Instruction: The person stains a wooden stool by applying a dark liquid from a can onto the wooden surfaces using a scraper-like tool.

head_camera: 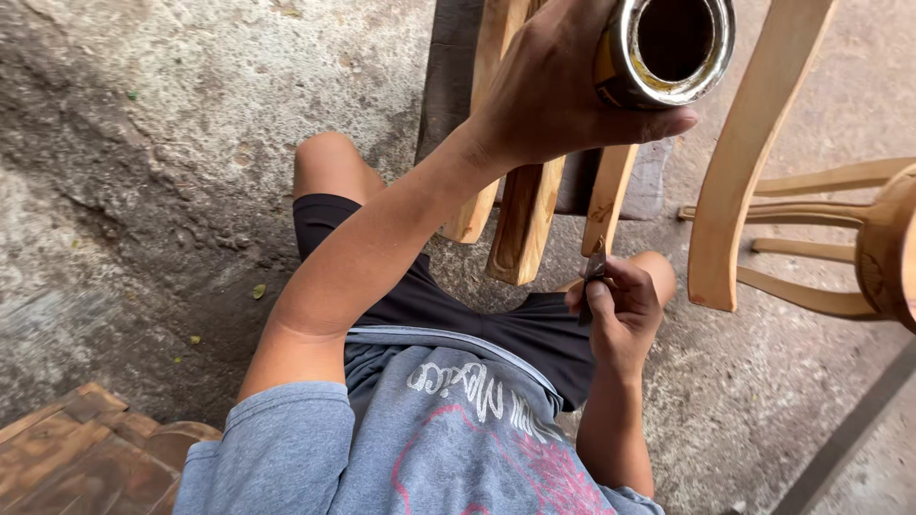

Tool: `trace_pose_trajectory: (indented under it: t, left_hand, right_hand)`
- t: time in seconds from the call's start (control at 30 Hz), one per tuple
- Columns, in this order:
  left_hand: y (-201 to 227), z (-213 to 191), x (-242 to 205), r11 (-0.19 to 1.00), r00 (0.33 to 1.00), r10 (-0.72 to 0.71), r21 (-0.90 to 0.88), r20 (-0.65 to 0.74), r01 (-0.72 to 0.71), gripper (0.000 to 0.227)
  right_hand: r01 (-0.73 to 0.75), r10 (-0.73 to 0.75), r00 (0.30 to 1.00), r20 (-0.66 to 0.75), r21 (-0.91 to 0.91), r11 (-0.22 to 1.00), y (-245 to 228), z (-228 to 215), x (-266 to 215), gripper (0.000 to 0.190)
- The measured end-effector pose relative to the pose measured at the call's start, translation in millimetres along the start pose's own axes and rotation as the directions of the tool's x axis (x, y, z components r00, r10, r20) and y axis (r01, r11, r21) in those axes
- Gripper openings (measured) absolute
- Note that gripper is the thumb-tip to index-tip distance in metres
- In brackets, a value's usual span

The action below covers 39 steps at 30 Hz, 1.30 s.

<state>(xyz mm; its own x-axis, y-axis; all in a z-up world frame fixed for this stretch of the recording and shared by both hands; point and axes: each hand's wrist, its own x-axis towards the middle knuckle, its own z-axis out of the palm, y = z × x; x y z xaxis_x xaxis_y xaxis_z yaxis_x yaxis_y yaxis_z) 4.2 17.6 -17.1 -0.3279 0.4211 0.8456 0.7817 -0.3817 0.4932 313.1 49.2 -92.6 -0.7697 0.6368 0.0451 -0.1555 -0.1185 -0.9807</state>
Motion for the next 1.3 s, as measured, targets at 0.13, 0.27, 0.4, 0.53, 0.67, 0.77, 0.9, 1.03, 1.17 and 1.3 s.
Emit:
trace_pose_trajectory:
  t: [0.13,0.27,0.4,0.53,0.67,0.77,0.9,1.03,1.17,1.3]
  left_hand:
    - [-7,2,-4,0.999,1.000,0.024,0.033,0.000,-0.024,0.078]
    - [-5,2,-6,1.000,1.000,-0.025,0.018,0.007,0.025,0.072]
    - [-4,8,-3,1.000,0.999,-0.005,0.030,-0.042,0.006,0.079]
    - [2,10,-3,0.988,0.996,0.016,0.152,-0.085,-0.003,0.086]
    - [1,20,0,0.990,1.000,-0.027,0.142,0.009,0.025,0.102]
    - [-4,17,-6,0.991,0.998,0.031,0.128,0.053,-0.038,0.095]
    - [-3,-2,-15,0.967,0.991,0.095,0.229,0.092,-0.114,0.084]
    - [0,-11,-10,0.962,0.983,0.050,0.255,0.179,-0.095,0.089]
    - [12,-23,-3,0.966,0.980,0.085,0.224,0.181,-0.126,0.081]
    - [24,-27,7,0.984,0.980,0.024,0.171,0.198,-0.058,0.081]
  right_hand:
    - [-0.048,0.042,0.996,-0.080,-0.074,0.996,-4,-5,-8,0.029]
    - [-0.051,0.044,0.993,-0.105,-0.066,0.997,4,-5,-10,0.029]
    - [-0.028,0.020,0.994,-0.103,-0.075,0.997,10,-3,-18,0.029]
    - [0.011,-0.023,0.993,-0.119,-0.106,0.994,11,-3,-19,0.030]
    - [-0.020,-0.009,0.989,-0.149,-0.198,0.980,11,-8,-20,0.031]
    - [-0.037,-0.010,0.982,-0.187,-0.247,0.968,9,-15,-27,0.031]
    - [-0.058,-0.013,0.959,-0.282,-0.243,0.968,8,-28,-33,0.030]
    - [-0.076,-0.016,0.935,-0.354,-0.247,0.966,8,-41,-40,0.030]
    - [-0.055,-0.041,0.904,-0.425,-0.212,0.976,3,-54,-46,0.029]
    - [0.059,-0.143,0.870,-0.472,-0.189,0.980,-14,-58,-48,0.030]
